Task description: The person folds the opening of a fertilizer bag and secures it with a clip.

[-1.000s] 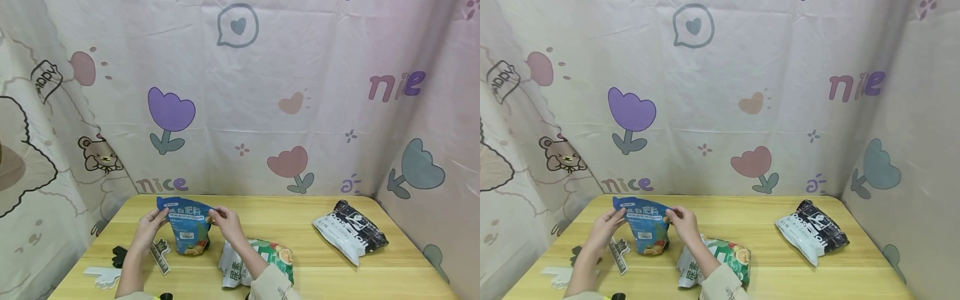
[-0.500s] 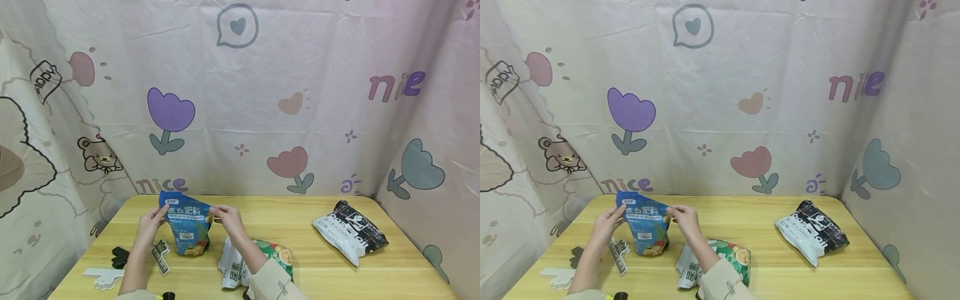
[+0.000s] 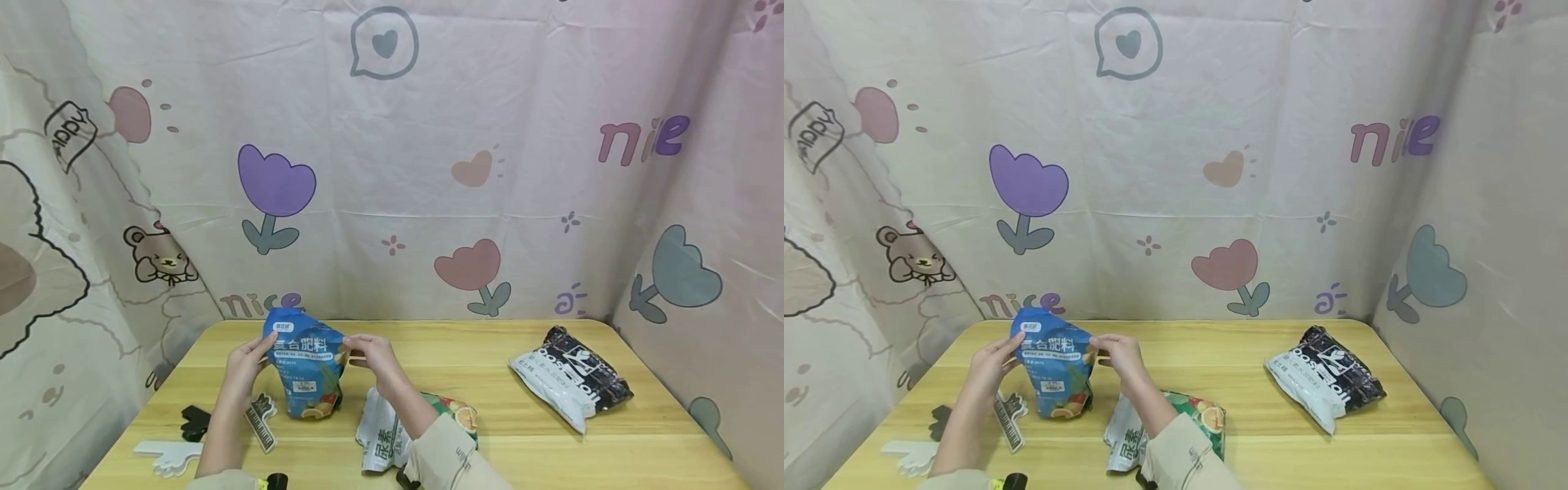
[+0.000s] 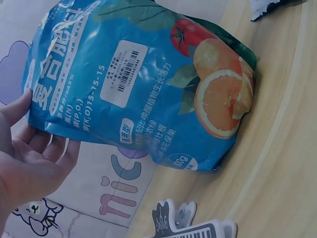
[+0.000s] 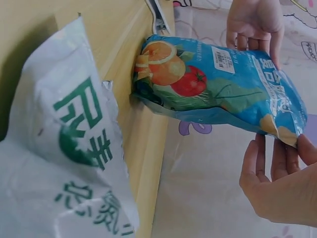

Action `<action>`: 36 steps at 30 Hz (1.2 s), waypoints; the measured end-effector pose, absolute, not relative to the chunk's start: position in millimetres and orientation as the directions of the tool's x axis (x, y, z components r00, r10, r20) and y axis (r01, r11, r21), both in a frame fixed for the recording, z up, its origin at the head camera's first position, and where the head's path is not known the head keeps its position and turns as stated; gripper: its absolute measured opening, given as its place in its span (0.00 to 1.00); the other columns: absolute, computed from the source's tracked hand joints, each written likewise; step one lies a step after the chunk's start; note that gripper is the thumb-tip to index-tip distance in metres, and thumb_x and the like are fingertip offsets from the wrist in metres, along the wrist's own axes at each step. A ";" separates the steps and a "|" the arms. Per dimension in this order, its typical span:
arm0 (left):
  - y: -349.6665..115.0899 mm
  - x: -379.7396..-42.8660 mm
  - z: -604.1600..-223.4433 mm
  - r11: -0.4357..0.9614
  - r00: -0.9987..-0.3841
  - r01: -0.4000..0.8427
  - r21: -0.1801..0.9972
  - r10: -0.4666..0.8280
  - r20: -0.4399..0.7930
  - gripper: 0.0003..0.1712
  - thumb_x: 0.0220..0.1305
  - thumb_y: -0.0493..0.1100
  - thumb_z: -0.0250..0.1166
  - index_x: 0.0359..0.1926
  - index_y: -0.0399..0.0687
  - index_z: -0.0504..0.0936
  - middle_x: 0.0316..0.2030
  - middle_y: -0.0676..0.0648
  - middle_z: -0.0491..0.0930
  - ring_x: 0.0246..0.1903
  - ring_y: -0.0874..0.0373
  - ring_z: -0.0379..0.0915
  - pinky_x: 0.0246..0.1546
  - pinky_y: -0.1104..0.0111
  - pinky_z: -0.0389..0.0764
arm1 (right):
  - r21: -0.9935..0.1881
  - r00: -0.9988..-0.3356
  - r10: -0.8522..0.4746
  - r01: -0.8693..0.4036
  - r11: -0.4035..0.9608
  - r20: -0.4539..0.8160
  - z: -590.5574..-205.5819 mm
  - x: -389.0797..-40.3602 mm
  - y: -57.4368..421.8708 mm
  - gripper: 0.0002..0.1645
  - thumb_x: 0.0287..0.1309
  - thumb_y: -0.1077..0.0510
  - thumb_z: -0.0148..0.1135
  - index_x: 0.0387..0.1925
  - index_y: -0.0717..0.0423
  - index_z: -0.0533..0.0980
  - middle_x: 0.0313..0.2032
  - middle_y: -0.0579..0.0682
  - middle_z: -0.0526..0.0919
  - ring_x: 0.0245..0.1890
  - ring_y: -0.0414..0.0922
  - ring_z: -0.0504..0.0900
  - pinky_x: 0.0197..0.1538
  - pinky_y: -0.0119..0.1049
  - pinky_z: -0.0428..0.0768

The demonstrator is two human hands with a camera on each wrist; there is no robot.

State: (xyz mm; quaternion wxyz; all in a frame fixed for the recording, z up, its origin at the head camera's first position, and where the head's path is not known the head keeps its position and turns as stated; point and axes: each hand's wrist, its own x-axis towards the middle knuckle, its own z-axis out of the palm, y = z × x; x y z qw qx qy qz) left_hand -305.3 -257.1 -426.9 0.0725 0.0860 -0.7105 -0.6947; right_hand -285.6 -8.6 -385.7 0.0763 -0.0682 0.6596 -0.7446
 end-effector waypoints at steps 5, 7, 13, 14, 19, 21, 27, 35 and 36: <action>-286.4 -359.9 -487.1 0.023 -0.967 -0.018 1.000 -0.253 -0.012 0.43 0.49 0.67 0.63 0.57 0.40 0.73 0.51 0.47 0.73 0.51 0.58 0.68 0.53 0.64 0.69 | -0.987 -0.968 -0.251 0.058 -0.152 -0.019 -383.3 -290.3 -3.1 0.16 0.58 0.57 0.58 0.40 0.67 0.79 0.32 0.50 0.81 0.36 0.45 0.79 0.46 0.41 0.77; -282.2 -352.2 -477.8 0.049 -0.967 -0.015 0.999 -0.255 -0.002 0.40 0.51 0.66 0.63 0.53 0.39 0.76 0.48 0.47 0.75 0.49 0.58 0.69 0.52 0.62 0.70 | -0.987 -0.964 -0.266 0.072 -0.144 -0.031 -382.2 -291.5 -1.4 0.16 0.58 0.56 0.58 0.40 0.67 0.79 0.32 0.50 0.81 0.36 0.46 0.79 0.47 0.41 0.77; -241.1 -284.9 -400.9 0.227 -0.959 0.089 0.970 -0.243 0.144 0.36 0.63 0.56 0.58 0.60 0.31 0.64 0.55 0.35 0.67 0.54 0.44 0.63 0.54 0.52 0.66 | -0.998 -0.965 -0.262 0.014 -0.066 0.004 -378.7 -290.7 -0.8 0.15 0.58 0.58 0.59 0.43 0.66 0.78 0.36 0.51 0.81 0.37 0.46 0.79 0.47 0.44 0.76; -233.9 -275.8 -389.9 0.280 -0.952 0.112 0.953 -0.245 0.184 0.37 0.64 0.54 0.58 0.63 0.32 0.59 0.57 0.33 0.62 0.55 0.40 0.60 0.54 0.49 0.64 | -0.999 -0.968 -0.249 -0.016 -0.051 0.028 -377.3 -289.8 -1.2 0.15 0.58 0.58 0.59 0.44 0.65 0.77 0.37 0.51 0.81 0.38 0.46 0.79 0.47 0.44 0.76; -219.5 -259.9 -371.7 0.580 -0.863 0.330 0.745 -0.133 0.487 0.31 0.60 0.37 0.63 0.62 0.36 0.63 0.61 0.34 0.59 0.60 0.37 0.53 0.56 0.44 0.58 | -0.946 -0.943 -0.153 -0.312 0.092 0.296 -369.1 -281.7 -6.0 0.16 0.56 0.63 0.61 0.48 0.60 0.76 0.45 0.50 0.78 0.45 0.48 0.77 0.47 0.42 0.76; -217.3 -258.3 -369.7 0.673 -0.822 0.405 0.619 -0.029 0.569 0.28 0.56 0.33 0.65 0.58 0.36 0.69 0.59 0.35 0.64 0.60 0.38 0.54 0.57 0.43 0.55 | -0.882 -0.897 -0.133 -0.440 0.168 0.422 -366.4 -278.4 -9.4 0.14 0.55 0.65 0.62 0.45 0.59 0.77 0.46 0.50 0.78 0.47 0.49 0.76 0.48 0.41 0.76; -214.2 -257.8 -367.1 0.760 -0.821 0.463 0.456 0.173 0.544 0.20 0.54 0.32 0.66 0.51 0.39 0.77 0.52 0.36 0.73 0.55 0.38 0.63 0.53 0.43 0.63 | -0.642 -0.755 -0.276 -0.652 0.402 0.594 -366.7 -276.4 -20.1 0.12 0.55 0.65 0.63 0.43 0.57 0.80 0.45 0.49 0.81 0.44 0.41 0.78 0.43 0.30 0.77; -218.7 -258.1 -364.0 0.808 -0.885 0.387 0.444 0.191 0.425 0.15 0.58 0.37 0.64 0.47 0.42 0.80 0.45 0.38 0.78 0.46 0.40 0.72 0.45 0.46 0.71 | -0.602 -0.798 -0.345 -0.600 0.527 0.494 -372.3 -280.8 -25.9 0.11 0.55 0.61 0.63 0.41 0.54 0.82 0.38 0.47 0.83 0.36 0.38 0.81 0.33 0.23 0.77; -218.9 -258.8 -364.3 0.809 -0.889 0.382 0.446 0.190 0.417 0.14 0.58 0.38 0.64 0.47 0.42 0.81 0.45 0.39 0.78 0.45 0.41 0.73 0.44 0.47 0.72 | -0.606 -0.805 -0.341 -0.591 0.533 0.486 -372.5 -281.3 -26.8 0.10 0.55 0.60 0.63 0.41 0.54 0.82 0.37 0.46 0.84 0.35 0.37 0.81 0.32 0.22 0.77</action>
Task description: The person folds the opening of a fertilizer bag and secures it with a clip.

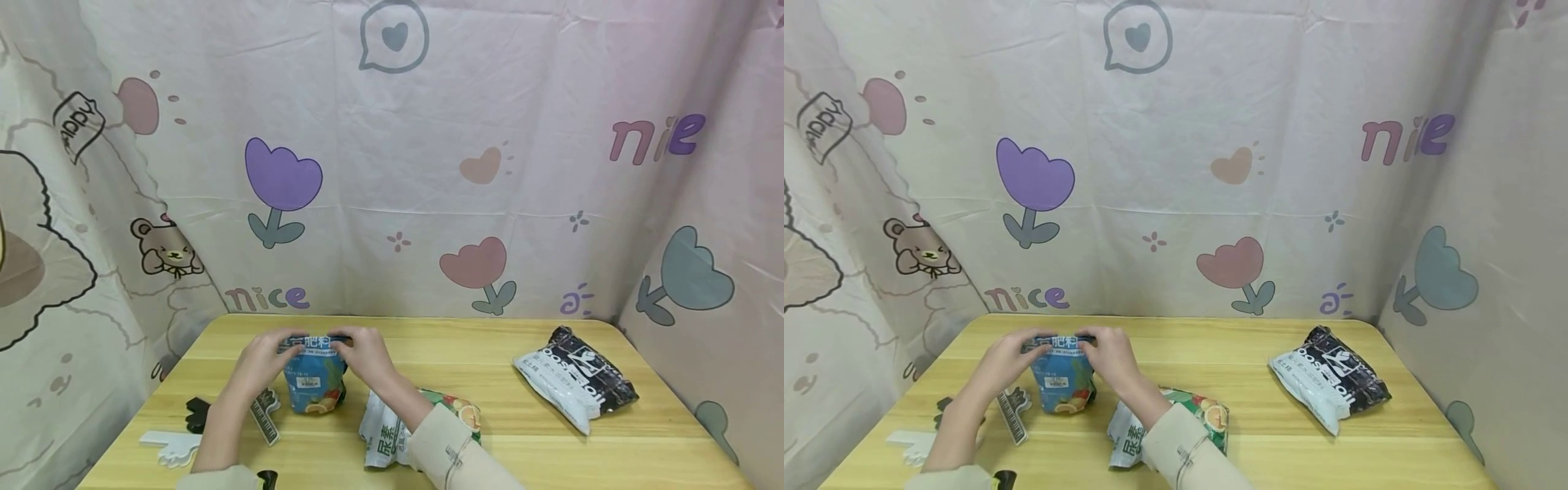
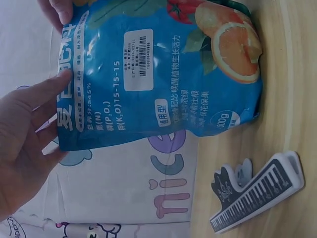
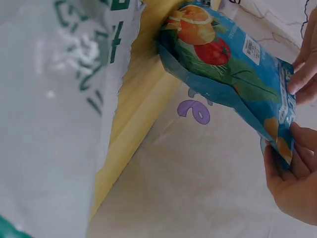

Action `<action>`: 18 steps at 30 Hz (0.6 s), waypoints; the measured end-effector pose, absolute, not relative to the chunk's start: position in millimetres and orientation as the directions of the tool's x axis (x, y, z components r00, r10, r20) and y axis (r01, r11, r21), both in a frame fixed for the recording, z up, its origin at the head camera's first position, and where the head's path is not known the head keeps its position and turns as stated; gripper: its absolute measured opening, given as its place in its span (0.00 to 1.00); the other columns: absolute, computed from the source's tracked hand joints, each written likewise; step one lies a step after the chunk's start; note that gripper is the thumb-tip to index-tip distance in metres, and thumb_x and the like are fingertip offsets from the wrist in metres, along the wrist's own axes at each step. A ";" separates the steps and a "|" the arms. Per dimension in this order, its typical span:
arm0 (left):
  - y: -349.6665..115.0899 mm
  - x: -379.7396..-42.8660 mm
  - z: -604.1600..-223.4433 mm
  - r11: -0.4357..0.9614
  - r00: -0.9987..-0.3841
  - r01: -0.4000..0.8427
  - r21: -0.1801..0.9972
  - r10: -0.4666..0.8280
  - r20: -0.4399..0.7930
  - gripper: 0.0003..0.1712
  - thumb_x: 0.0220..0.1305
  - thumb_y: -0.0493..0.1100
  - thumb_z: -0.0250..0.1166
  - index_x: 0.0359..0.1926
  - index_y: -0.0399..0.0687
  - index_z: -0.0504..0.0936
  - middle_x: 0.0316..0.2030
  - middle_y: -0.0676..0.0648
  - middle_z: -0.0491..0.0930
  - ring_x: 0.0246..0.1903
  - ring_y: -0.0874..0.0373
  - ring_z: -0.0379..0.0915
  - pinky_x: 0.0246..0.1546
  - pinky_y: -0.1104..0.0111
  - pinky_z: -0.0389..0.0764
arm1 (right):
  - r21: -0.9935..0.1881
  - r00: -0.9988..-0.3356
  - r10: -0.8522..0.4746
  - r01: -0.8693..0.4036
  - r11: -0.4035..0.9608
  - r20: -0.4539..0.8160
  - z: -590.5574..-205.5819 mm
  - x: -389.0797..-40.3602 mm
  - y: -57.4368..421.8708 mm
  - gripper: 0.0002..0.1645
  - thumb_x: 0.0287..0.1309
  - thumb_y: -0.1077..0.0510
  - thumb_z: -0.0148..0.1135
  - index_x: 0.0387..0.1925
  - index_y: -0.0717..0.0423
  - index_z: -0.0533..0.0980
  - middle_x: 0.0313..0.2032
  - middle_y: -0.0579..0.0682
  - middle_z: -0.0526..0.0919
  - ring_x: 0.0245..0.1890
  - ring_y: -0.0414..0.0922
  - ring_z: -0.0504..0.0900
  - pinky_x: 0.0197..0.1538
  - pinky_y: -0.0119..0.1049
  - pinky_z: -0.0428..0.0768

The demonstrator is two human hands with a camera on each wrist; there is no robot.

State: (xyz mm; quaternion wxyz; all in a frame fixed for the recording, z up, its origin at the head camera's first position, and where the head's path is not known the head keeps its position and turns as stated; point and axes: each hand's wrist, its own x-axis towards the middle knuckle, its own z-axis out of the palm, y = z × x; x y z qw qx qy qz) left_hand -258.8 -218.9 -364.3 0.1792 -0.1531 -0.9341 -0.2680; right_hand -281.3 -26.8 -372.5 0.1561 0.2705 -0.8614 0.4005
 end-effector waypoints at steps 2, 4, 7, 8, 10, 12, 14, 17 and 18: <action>-217.7 -260.5 -364.5 0.816 -0.894 0.379 0.437 0.200 0.401 0.14 0.58 0.39 0.65 0.46 0.43 0.81 0.43 0.41 0.80 0.43 0.43 0.74 0.43 0.48 0.73 | -0.598 -0.810 -0.343 -0.584 0.549 0.476 -372.7 -282.1 -28.1 0.10 0.55 0.59 0.64 0.40 0.55 0.82 0.36 0.46 0.84 0.34 0.36 0.80 0.31 0.22 0.76; -215.7 -262.5 -364.1 0.821 -0.895 0.385 0.420 0.222 0.387 0.14 0.57 0.41 0.66 0.45 0.44 0.82 0.40 0.43 0.81 0.41 0.45 0.76 0.40 0.50 0.75 | -0.548 -0.801 -0.364 -0.594 0.589 0.476 -373.2 -282.6 -30.3 0.11 0.54 0.57 0.65 0.40 0.54 0.82 0.35 0.45 0.84 0.32 0.35 0.80 0.29 0.21 0.75; -212.2 -264.8 -362.4 0.825 -0.890 0.412 0.388 0.272 0.366 0.14 0.55 0.42 0.67 0.43 0.45 0.82 0.38 0.45 0.82 0.36 0.48 0.78 0.36 0.53 0.77 | -0.418 -0.770 -0.409 -0.618 0.666 0.489 -373.9 -282.5 -34.4 0.12 0.52 0.54 0.66 0.39 0.54 0.82 0.33 0.45 0.83 0.30 0.35 0.78 0.29 0.20 0.74; -211.3 -265.7 -361.9 0.823 -0.887 0.422 0.379 0.288 0.360 0.14 0.54 0.42 0.68 0.43 0.45 0.83 0.37 0.46 0.82 0.36 0.49 0.78 0.36 0.54 0.77 | -0.357 -0.752 -0.430 -0.631 0.689 0.500 -373.8 -282.3 -35.7 0.12 0.52 0.53 0.67 0.38 0.53 0.82 0.32 0.44 0.83 0.30 0.36 0.78 0.29 0.20 0.74; -210.4 -267.0 -361.0 0.823 -0.885 0.433 0.368 0.311 0.345 0.14 0.53 0.41 0.68 0.42 0.45 0.83 0.37 0.46 0.82 0.35 0.50 0.78 0.36 0.54 0.77 | -0.246 -0.717 -0.466 -0.647 0.721 0.518 -372.9 -282.2 -38.2 0.12 0.52 0.52 0.67 0.37 0.53 0.82 0.31 0.44 0.83 0.29 0.36 0.78 0.30 0.21 0.74; -210.3 -268.1 -359.5 0.822 -0.886 0.438 0.365 0.326 0.329 0.14 0.52 0.39 0.69 0.42 0.44 0.82 0.36 0.46 0.82 0.33 0.52 0.78 0.34 0.56 0.78 | -0.173 -0.694 -0.496 -0.656 0.735 0.521 -371.5 -282.4 -40.3 0.10 0.53 0.52 0.66 0.36 0.52 0.82 0.29 0.43 0.83 0.26 0.35 0.78 0.28 0.20 0.73; -210.4 -269.4 -358.3 0.826 -0.892 0.429 0.367 0.323 0.317 0.14 0.51 0.38 0.69 0.42 0.43 0.82 0.34 0.47 0.82 0.31 0.53 0.78 0.33 0.58 0.78 | -0.134 -0.683 -0.517 -0.660 0.739 0.515 -370.2 -283.1 -41.9 0.09 0.54 0.53 0.65 0.35 0.52 0.81 0.28 0.42 0.83 0.24 0.35 0.78 0.26 0.20 0.73; -210.9 -270.1 -356.5 0.828 -0.903 0.409 0.384 0.307 0.300 0.14 0.50 0.37 0.69 0.41 0.43 0.83 0.32 0.47 0.82 0.29 0.55 0.77 0.30 0.59 0.77 | -0.145 -0.698 -0.522 -0.656 0.740 0.491 -368.8 -284.2 -43.3 0.09 0.54 0.53 0.65 0.35 0.52 0.81 0.28 0.43 0.83 0.23 0.35 0.78 0.24 0.20 0.72; -210.9 -270.4 -356.5 0.830 -0.907 0.400 0.389 0.297 0.299 0.14 0.50 0.38 0.70 0.40 0.43 0.83 0.32 0.47 0.82 0.29 0.54 0.77 0.31 0.59 0.77 | -0.148 -0.700 -0.523 -0.656 0.740 0.487 -368.8 -284.7 -43.6 0.09 0.54 0.53 0.65 0.35 0.52 0.81 0.28 0.43 0.83 0.23 0.35 0.78 0.24 0.20 0.72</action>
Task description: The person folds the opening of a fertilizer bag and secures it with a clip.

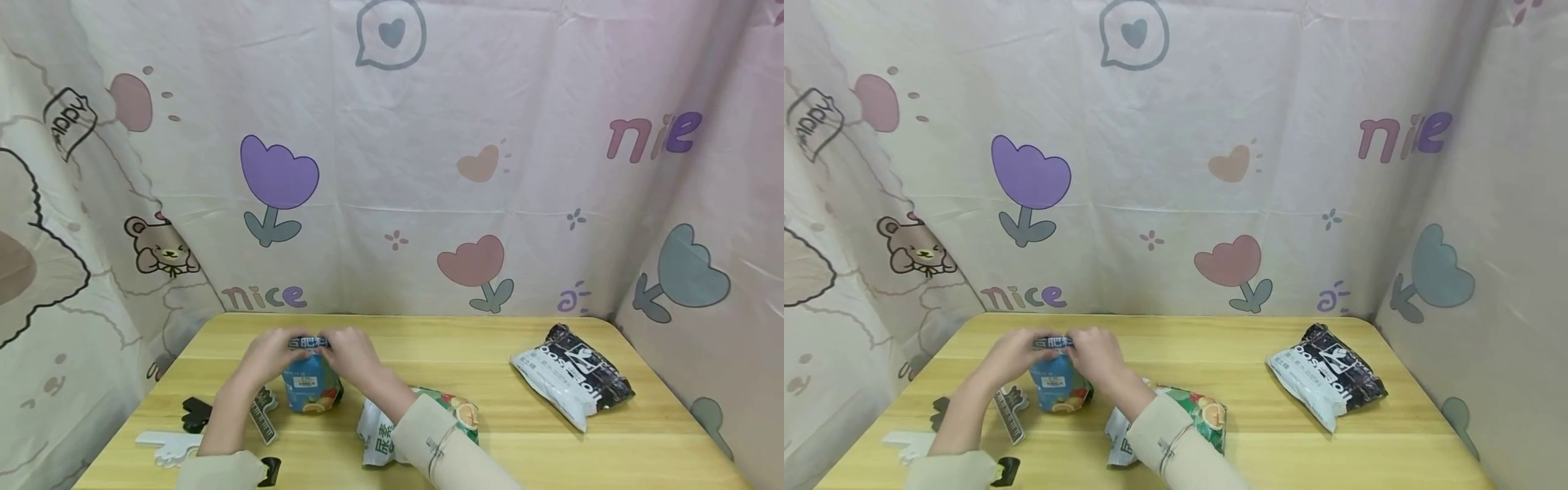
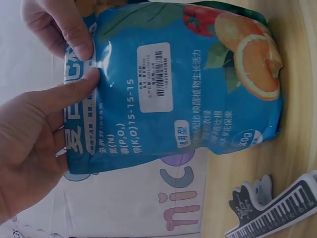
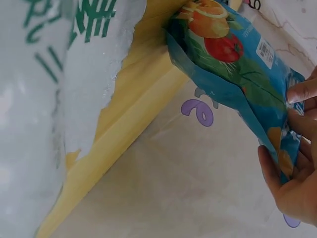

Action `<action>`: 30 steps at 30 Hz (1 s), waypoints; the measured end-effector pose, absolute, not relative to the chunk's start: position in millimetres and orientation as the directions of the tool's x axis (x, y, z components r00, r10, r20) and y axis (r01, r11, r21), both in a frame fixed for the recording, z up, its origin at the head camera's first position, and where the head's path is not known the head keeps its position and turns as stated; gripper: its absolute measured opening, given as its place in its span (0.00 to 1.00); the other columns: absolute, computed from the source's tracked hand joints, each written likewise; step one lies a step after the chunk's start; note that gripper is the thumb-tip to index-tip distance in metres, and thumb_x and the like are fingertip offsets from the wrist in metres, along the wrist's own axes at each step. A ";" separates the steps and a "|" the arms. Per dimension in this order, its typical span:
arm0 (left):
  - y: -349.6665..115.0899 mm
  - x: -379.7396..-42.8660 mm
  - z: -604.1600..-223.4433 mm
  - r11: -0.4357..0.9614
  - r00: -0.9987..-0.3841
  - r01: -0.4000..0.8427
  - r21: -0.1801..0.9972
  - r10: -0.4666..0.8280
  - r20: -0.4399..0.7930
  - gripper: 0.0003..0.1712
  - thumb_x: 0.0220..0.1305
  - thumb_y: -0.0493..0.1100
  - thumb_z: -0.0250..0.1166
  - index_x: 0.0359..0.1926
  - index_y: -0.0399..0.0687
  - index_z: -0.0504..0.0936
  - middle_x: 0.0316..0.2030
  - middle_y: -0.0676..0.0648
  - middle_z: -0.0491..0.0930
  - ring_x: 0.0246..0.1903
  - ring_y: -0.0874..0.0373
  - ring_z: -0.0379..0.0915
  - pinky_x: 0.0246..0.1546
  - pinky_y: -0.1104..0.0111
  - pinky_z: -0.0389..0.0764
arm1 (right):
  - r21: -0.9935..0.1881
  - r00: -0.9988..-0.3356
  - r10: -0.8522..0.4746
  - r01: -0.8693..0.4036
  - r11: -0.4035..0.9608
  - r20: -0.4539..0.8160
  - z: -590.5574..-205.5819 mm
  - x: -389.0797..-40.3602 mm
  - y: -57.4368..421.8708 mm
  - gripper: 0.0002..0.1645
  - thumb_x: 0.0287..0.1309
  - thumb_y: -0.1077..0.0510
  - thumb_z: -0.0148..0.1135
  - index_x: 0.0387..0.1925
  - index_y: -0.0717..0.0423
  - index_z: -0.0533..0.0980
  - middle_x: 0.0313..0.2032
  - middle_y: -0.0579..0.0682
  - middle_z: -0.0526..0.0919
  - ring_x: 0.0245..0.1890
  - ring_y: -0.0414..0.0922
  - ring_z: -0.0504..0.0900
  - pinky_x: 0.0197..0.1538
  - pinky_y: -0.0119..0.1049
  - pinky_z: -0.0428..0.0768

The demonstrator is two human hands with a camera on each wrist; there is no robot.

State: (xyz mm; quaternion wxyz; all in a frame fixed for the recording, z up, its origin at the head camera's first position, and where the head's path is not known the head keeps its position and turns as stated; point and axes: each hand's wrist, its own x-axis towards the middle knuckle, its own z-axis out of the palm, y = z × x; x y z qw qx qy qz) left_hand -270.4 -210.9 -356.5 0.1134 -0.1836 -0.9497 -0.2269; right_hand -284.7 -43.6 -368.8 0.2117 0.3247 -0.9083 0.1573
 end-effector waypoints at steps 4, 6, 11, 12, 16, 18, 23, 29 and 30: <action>-211.9 -271.0 -357.2 0.832 -0.909 0.389 0.395 0.278 0.310 0.12 0.49 0.38 0.70 0.38 0.44 0.84 0.31 0.47 0.82 0.29 0.54 0.76 0.30 0.59 0.76 | -0.156 -0.703 -0.525 -0.657 0.738 0.480 -368.4 -285.0 -44.6 0.09 0.52 0.53 0.67 0.34 0.53 0.81 0.27 0.43 0.83 0.22 0.35 0.76 0.24 0.20 0.71; -212.3 -271.5 -358.2 0.832 -0.908 0.388 0.396 0.272 0.319 0.11 0.48 0.38 0.71 0.36 0.45 0.84 0.30 0.48 0.82 0.28 0.54 0.76 0.30 0.59 0.76 | -0.149 -0.699 -0.523 -0.657 0.739 0.488 -369.4 -285.3 -45.0 0.09 0.52 0.53 0.67 0.34 0.53 0.81 0.27 0.43 0.83 0.21 0.35 0.76 0.23 0.20 0.70; -211.5 -272.2 -360.9 0.837 -0.907 0.379 0.395 0.250 0.338 0.09 0.47 0.38 0.71 0.34 0.47 0.85 0.29 0.49 0.82 0.27 0.56 0.76 0.27 0.61 0.75 | -0.113 -0.663 -0.502 -0.658 0.744 0.555 -374.0 -284.3 -45.0 0.07 0.50 0.53 0.68 0.30 0.50 0.82 0.25 0.41 0.83 0.20 0.34 0.77 0.21 0.22 0.70; -211.2 -272.1 -361.9 0.838 -0.907 0.376 0.396 0.244 0.344 0.09 0.47 0.38 0.71 0.34 0.47 0.85 0.28 0.49 0.82 0.26 0.56 0.76 0.26 0.61 0.75 | -0.107 -0.655 -0.497 -0.659 0.745 0.569 -375.8 -284.4 -45.1 0.06 0.50 0.52 0.68 0.29 0.49 0.82 0.25 0.40 0.83 0.20 0.34 0.77 0.21 0.23 0.71; -210.6 -271.1 -366.7 0.842 -0.905 0.363 0.400 0.217 0.366 0.07 0.47 0.39 0.72 0.31 0.51 0.86 0.27 0.51 0.82 0.25 0.57 0.76 0.24 0.63 0.74 | -0.100 -0.634 -0.486 -0.663 0.742 0.602 -380.3 -284.0 -45.5 0.05 0.49 0.53 0.69 0.28 0.49 0.82 0.24 0.40 0.82 0.20 0.34 0.78 0.21 0.22 0.71; -210.5 -271.0 -368.6 0.842 -0.904 0.362 0.401 0.211 0.373 0.06 0.47 0.39 0.72 0.30 0.52 0.86 0.26 0.52 0.82 0.26 0.57 0.76 0.24 0.62 0.74 | -0.101 -0.632 -0.480 -0.661 0.743 0.608 -381.9 -283.9 -45.7 0.05 0.49 0.53 0.69 0.27 0.49 0.83 0.23 0.40 0.82 0.20 0.34 0.78 0.21 0.22 0.71; -208.4 -272.1 -371.0 0.840 -0.905 0.359 0.407 0.207 0.371 0.05 0.47 0.40 0.72 0.30 0.52 0.86 0.27 0.53 0.83 0.26 0.58 0.76 0.25 0.63 0.74 | -0.125 -0.648 -0.444 -0.639 0.759 0.618 -384.5 -282.5 -45.4 0.03 0.48 0.55 0.69 0.27 0.49 0.83 0.23 0.40 0.82 0.19 0.35 0.78 0.21 0.23 0.71; -207.7 -270.1 -372.3 0.853 -0.918 0.316 0.416 0.165 0.360 0.05 0.47 0.40 0.72 0.29 0.51 0.87 0.26 0.51 0.83 0.24 0.59 0.76 0.22 0.66 0.73 | -0.120 -0.668 -0.442 -0.620 0.775 0.598 -384.6 -280.1 -48.2 0.04 0.50 0.54 0.68 0.27 0.49 0.82 0.23 0.41 0.82 0.19 0.36 0.77 0.22 0.23 0.71; -207.7 -269.6 -372.6 0.853 -0.919 0.312 0.419 0.159 0.361 0.05 0.46 0.40 0.72 0.29 0.50 0.87 0.26 0.51 0.83 0.24 0.59 0.76 0.22 0.66 0.73 | -0.117 -0.670 -0.442 -0.618 0.778 0.596 -384.3 -279.7 -48.7 0.04 0.51 0.54 0.67 0.27 0.49 0.82 0.23 0.41 0.82 0.19 0.36 0.77 0.22 0.23 0.71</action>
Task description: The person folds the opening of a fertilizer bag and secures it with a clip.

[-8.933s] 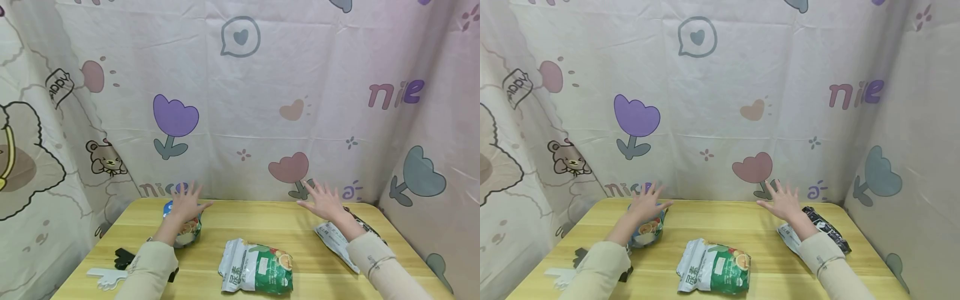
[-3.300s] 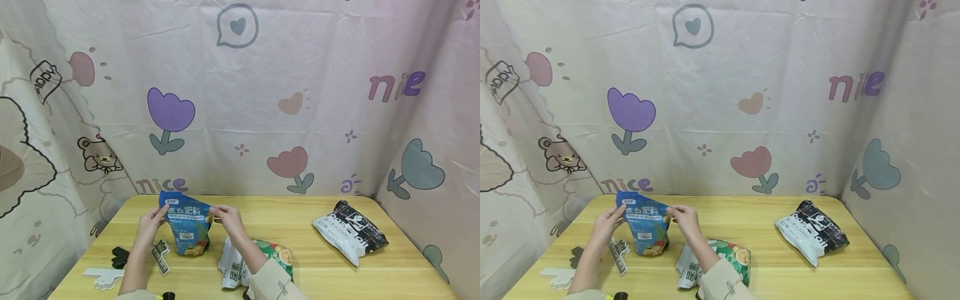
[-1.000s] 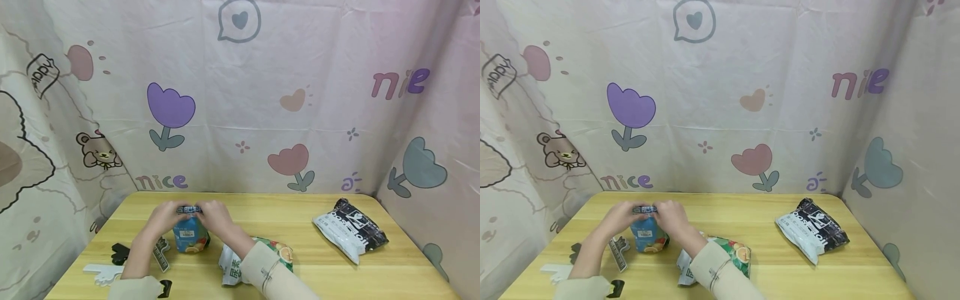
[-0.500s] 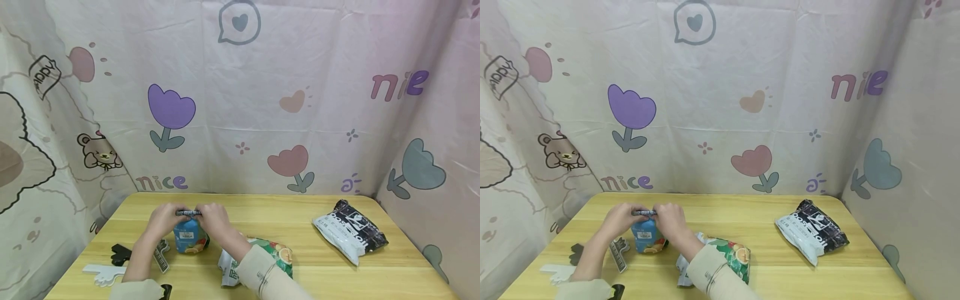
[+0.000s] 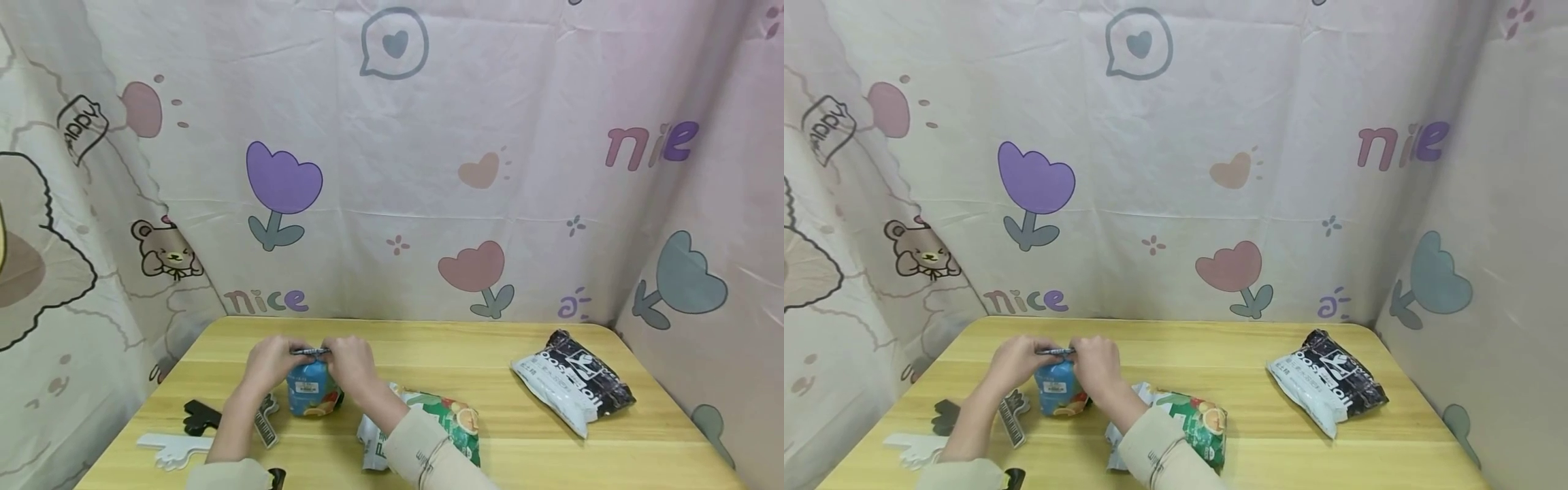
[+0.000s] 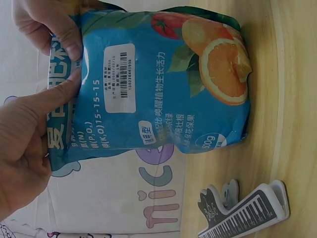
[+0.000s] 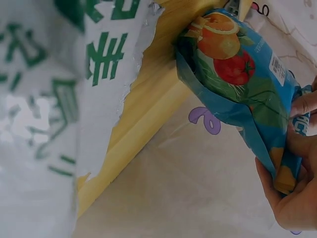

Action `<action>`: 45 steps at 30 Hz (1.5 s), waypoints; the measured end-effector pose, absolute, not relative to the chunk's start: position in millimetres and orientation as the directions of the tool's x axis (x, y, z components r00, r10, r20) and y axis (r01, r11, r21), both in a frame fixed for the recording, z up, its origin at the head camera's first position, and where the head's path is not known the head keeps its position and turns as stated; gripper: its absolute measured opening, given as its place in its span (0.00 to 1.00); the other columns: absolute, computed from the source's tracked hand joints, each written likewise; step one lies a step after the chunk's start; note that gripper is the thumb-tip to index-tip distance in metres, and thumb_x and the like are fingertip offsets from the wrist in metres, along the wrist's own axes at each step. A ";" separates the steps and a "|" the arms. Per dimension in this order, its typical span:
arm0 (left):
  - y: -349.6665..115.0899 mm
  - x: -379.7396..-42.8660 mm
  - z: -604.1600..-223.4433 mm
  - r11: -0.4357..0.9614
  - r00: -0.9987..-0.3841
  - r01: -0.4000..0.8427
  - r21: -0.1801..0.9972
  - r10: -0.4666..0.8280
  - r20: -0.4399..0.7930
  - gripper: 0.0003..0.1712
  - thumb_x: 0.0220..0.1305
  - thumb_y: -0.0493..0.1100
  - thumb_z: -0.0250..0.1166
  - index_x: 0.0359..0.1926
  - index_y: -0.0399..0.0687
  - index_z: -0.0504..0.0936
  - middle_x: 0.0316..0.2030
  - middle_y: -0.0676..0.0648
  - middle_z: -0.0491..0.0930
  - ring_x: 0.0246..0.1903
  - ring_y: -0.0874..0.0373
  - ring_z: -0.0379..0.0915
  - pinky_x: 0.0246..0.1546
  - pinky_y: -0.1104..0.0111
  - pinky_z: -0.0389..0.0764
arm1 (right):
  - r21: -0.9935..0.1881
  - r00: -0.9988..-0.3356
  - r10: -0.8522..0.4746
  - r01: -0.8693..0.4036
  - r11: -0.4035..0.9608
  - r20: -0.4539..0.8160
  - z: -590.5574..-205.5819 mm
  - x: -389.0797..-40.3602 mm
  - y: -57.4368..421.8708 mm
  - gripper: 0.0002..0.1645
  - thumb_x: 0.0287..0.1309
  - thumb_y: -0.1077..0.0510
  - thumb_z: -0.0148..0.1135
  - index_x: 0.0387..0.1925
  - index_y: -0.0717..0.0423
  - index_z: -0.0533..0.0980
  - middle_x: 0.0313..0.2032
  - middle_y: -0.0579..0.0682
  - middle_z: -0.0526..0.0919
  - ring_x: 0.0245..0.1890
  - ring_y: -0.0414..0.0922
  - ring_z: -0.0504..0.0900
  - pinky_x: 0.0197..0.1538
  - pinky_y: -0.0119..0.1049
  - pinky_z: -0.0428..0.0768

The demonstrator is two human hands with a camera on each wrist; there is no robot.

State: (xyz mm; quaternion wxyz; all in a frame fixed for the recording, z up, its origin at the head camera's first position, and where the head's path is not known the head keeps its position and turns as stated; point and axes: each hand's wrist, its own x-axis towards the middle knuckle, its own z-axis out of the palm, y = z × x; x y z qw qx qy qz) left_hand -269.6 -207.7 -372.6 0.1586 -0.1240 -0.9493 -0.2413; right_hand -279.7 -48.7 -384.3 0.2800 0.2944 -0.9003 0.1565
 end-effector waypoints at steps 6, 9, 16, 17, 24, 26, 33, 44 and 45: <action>-207.3 -267.1 -374.5 0.848 -0.912 0.317 0.425 0.149 0.382 0.05 0.45 0.39 0.73 0.28 0.50 0.87 0.25 0.50 0.83 0.23 0.59 0.76 0.19 0.67 0.71 | -0.106 -0.669 -0.431 -0.605 0.789 0.606 -385.3 -278.1 -50.6 0.03 0.51 0.55 0.67 0.28 0.49 0.83 0.23 0.40 0.82 0.18 0.35 0.77 0.21 0.22 0.71; -207.3 -266.1 -375.8 0.849 -0.906 0.324 0.417 0.151 0.396 0.05 0.44 0.39 0.73 0.27 0.50 0.87 0.25 0.50 0.83 0.22 0.60 0.75 0.18 0.67 0.70 | -0.102 -0.662 -0.427 -0.605 0.790 0.615 -386.5 -278.2 -50.5 0.04 0.50 0.54 0.68 0.27 0.48 0.83 0.22 0.40 0.82 0.18 0.35 0.76 0.21 0.22 0.70; -205.6 -266.5 -374.9 0.850 -0.903 0.329 0.411 0.156 0.401 0.06 0.45 0.41 0.72 0.29 0.50 0.87 0.24 0.51 0.83 0.16 0.64 0.66 0.13 0.70 0.60 | -0.114 -0.637 -0.420 -0.625 0.772 0.646 -387.9 -280.9 -46.1 0.06 0.47 0.52 0.69 0.25 0.49 0.83 0.21 0.41 0.82 0.17 0.35 0.76 0.19 0.20 0.68; -205.1 -267.0 -374.8 0.851 -0.903 0.329 0.410 0.157 0.400 0.06 0.46 0.41 0.72 0.29 0.50 0.87 0.25 0.51 0.83 0.16 0.64 0.66 0.13 0.70 0.59 | -0.115 -0.635 -0.420 -0.627 0.771 0.649 -387.7 -281.4 -45.2 0.06 0.47 0.52 0.70 0.25 0.48 0.83 0.21 0.41 0.82 0.17 0.35 0.76 0.19 0.20 0.68; -203.9 -267.7 -373.7 0.849 -0.912 0.317 0.423 0.150 0.382 0.05 0.46 0.41 0.72 0.29 0.51 0.87 0.25 0.51 0.83 0.18 0.65 0.69 0.14 0.69 0.61 | -0.126 -0.631 -0.425 -0.640 0.758 0.649 -386.7 -281.9 -42.4 0.06 0.46 0.52 0.70 0.26 0.49 0.82 0.22 0.41 0.82 0.17 0.35 0.77 0.19 0.20 0.68; -205.2 -266.7 -373.8 0.844 -0.915 0.319 0.432 0.155 0.373 0.05 0.46 0.41 0.72 0.28 0.51 0.87 0.25 0.52 0.83 0.20 0.63 0.72 0.16 0.69 0.65 | -0.118 -0.626 -0.434 -0.645 0.755 0.649 -386.7 -280.9 -42.3 0.07 0.46 0.52 0.69 0.26 0.49 0.82 0.22 0.41 0.82 0.17 0.35 0.77 0.19 0.20 0.68; -216.9 -264.6 -373.7 0.769 -0.922 0.364 0.526 0.219 0.318 0.06 0.54 0.45 0.68 0.33 0.50 0.86 0.30 0.53 0.83 0.31 0.58 0.78 0.32 0.62 0.78 | -0.120 -0.639 -0.459 -0.653 0.748 0.617 -385.3 -278.2 -40.1 0.06 0.50 0.52 0.67 0.27 0.49 0.82 0.22 0.41 0.82 0.18 0.35 0.77 0.19 0.20 0.69; -222.9 -265.6 -376.6 0.754 -0.879 0.435 0.492 0.237 0.414 0.06 0.57 0.43 0.65 0.34 0.48 0.86 0.31 0.51 0.83 0.32 0.56 0.79 0.34 0.61 0.79 | -0.081 -0.662 -0.494 -0.639 0.765 0.564 -385.9 -276.6 -39.6 0.14 0.63 0.48 0.54 0.32 0.48 0.82 0.20 0.41 0.81 0.14 0.33 0.72 0.17 0.23 0.67; -222.2 -266.0 -377.4 0.759 -0.874 0.436 0.483 0.231 0.427 0.05 0.57 0.42 0.66 0.33 0.48 0.86 0.30 0.51 0.83 0.32 0.56 0.79 0.34 0.60 0.79 | -0.074 -0.662 -0.486 -0.630 0.773 0.570 -386.5 -276.6 -40.5 0.14 0.63 0.48 0.54 0.31 0.48 0.82 0.19 0.41 0.80 0.13 0.34 0.71 0.17 0.23 0.66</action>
